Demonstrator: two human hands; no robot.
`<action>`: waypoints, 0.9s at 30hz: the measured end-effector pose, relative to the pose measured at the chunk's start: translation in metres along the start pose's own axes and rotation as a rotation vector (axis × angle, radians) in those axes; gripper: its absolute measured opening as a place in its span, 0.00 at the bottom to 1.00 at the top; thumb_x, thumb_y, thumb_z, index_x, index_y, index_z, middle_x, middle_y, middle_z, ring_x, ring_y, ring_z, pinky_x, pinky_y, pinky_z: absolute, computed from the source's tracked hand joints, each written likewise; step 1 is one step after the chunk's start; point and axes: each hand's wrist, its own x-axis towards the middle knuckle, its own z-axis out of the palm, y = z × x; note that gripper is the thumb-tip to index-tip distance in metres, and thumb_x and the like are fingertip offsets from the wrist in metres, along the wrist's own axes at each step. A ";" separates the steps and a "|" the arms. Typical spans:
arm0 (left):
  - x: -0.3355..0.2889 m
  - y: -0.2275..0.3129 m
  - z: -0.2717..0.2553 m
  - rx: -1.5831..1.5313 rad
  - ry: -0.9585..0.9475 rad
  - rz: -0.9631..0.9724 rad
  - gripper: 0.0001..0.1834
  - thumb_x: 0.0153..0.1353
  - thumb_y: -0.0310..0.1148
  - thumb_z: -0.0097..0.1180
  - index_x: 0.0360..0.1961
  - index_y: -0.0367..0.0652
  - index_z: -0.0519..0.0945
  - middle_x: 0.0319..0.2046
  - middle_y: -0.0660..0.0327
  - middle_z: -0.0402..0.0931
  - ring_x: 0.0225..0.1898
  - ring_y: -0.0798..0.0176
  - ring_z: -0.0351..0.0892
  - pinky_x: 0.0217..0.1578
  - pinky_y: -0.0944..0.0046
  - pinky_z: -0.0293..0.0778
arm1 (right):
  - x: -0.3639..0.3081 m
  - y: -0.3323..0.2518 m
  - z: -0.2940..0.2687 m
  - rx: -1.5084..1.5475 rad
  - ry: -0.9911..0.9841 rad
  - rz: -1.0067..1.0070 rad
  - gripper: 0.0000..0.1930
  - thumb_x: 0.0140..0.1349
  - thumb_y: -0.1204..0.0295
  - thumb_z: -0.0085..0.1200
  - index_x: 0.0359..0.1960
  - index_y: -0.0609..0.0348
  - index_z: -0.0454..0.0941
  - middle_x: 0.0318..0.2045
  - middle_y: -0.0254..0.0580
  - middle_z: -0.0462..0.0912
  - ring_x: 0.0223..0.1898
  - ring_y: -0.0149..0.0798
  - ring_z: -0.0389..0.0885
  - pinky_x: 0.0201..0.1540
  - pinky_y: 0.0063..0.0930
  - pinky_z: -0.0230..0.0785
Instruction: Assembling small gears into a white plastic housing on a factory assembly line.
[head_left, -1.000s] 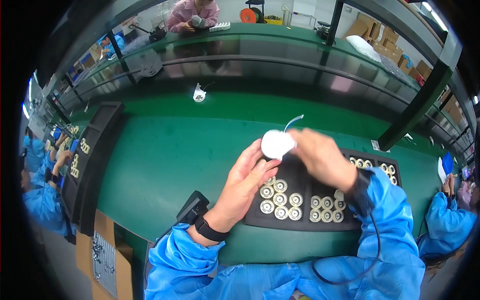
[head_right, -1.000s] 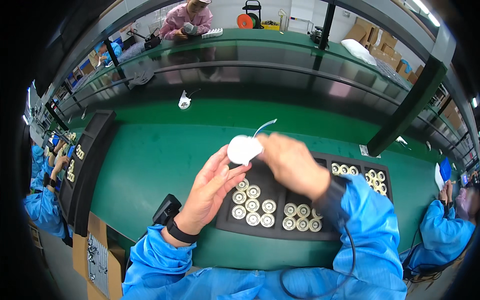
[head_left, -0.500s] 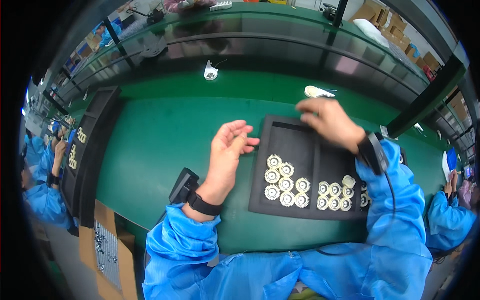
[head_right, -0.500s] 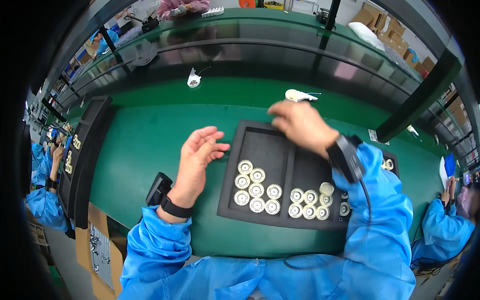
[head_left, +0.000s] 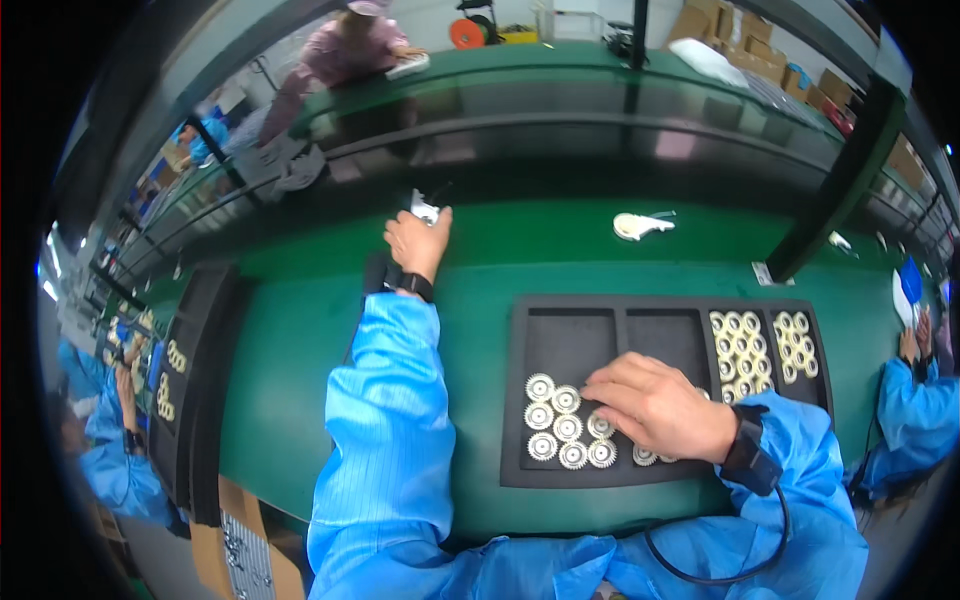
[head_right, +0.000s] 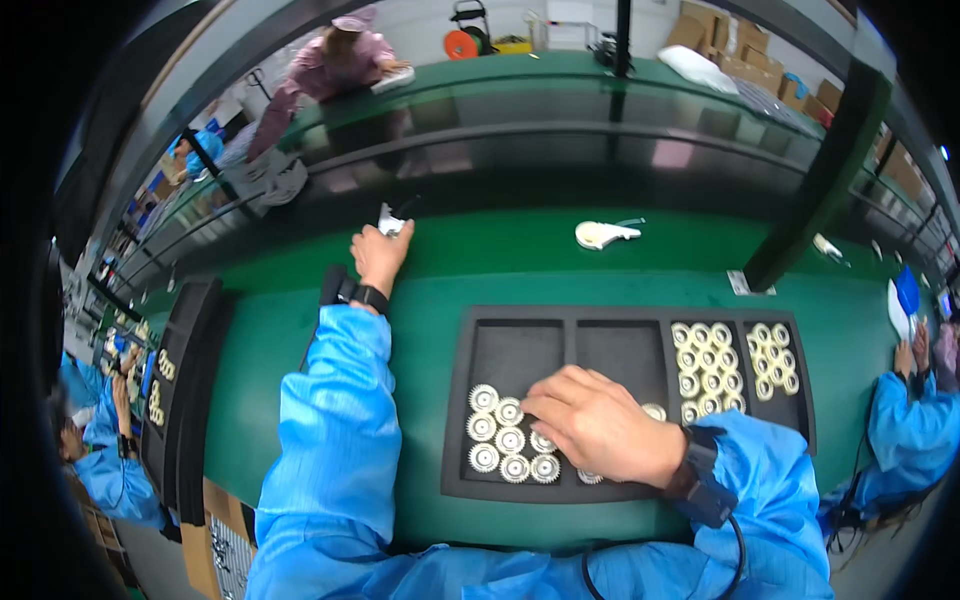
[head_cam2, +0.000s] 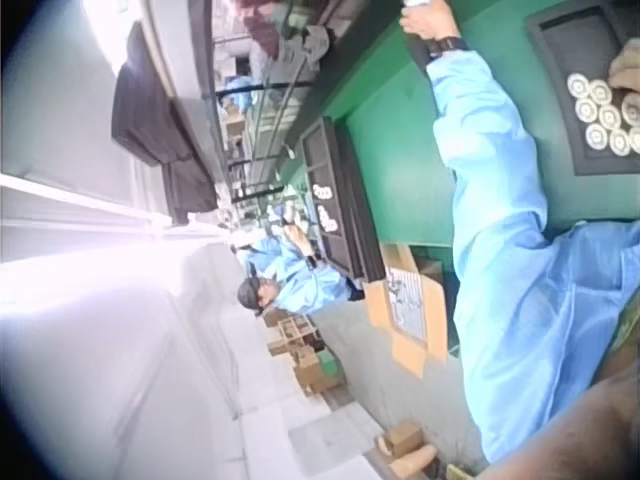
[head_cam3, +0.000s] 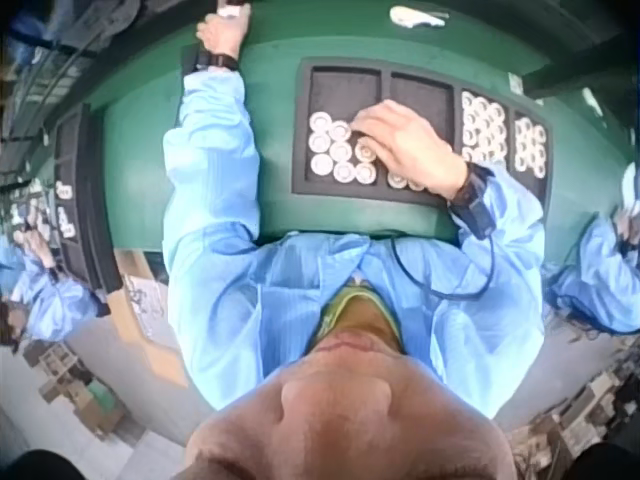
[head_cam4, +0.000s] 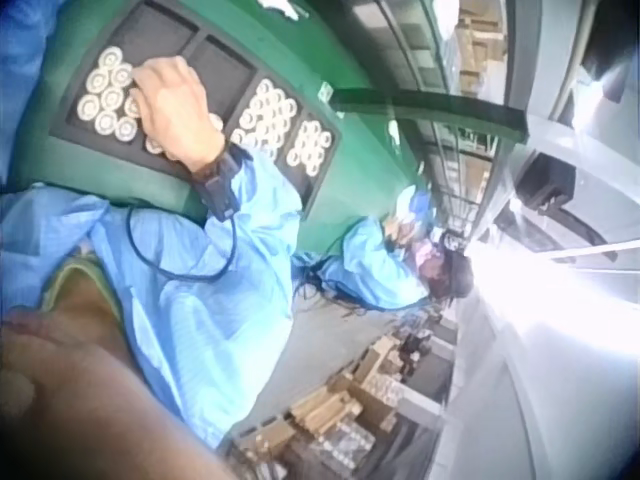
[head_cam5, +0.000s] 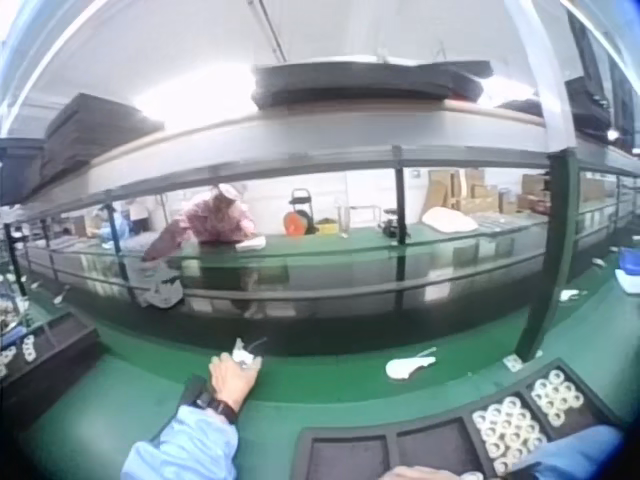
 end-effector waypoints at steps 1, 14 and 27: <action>0.003 0.001 0.007 0.014 0.048 0.040 0.39 0.48 0.59 0.65 0.48 0.33 0.76 0.49 0.41 0.71 0.54 0.37 0.70 0.50 0.44 0.71 | 0.001 0.005 0.001 0.002 0.010 -0.032 0.13 0.55 0.75 0.60 0.43 0.60 0.79 0.39 0.42 0.81 0.42 0.46 0.78 0.46 0.37 0.72; -0.012 -0.029 -0.024 -1.007 -0.418 -0.033 0.23 0.47 0.27 0.68 0.43 0.30 0.73 0.28 0.58 0.77 0.27 0.68 0.76 0.29 0.68 0.72 | 0.024 0.011 0.027 0.042 -0.097 -0.015 0.18 0.53 0.73 0.59 0.47 0.60 0.76 0.43 0.42 0.78 0.46 0.46 0.74 0.50 0.38 0.65; -0.203 0.021 -0.157 -1.582 -0.835 -0.080 0.21 0.62 0.32 0.61 0.54 0.35 0.74 0.43 0.60 0.78 0.40 0.69 0.77 0.42 0.70 0.74 | 0.021 -0.009 0.008 0.119 -0.125 0.121 0.16 0.55 0.74 0.58 0.46 0.63 0.77 0.38 0.49 0.76 0.45 0.50 0.75 0.48 0.39 0.69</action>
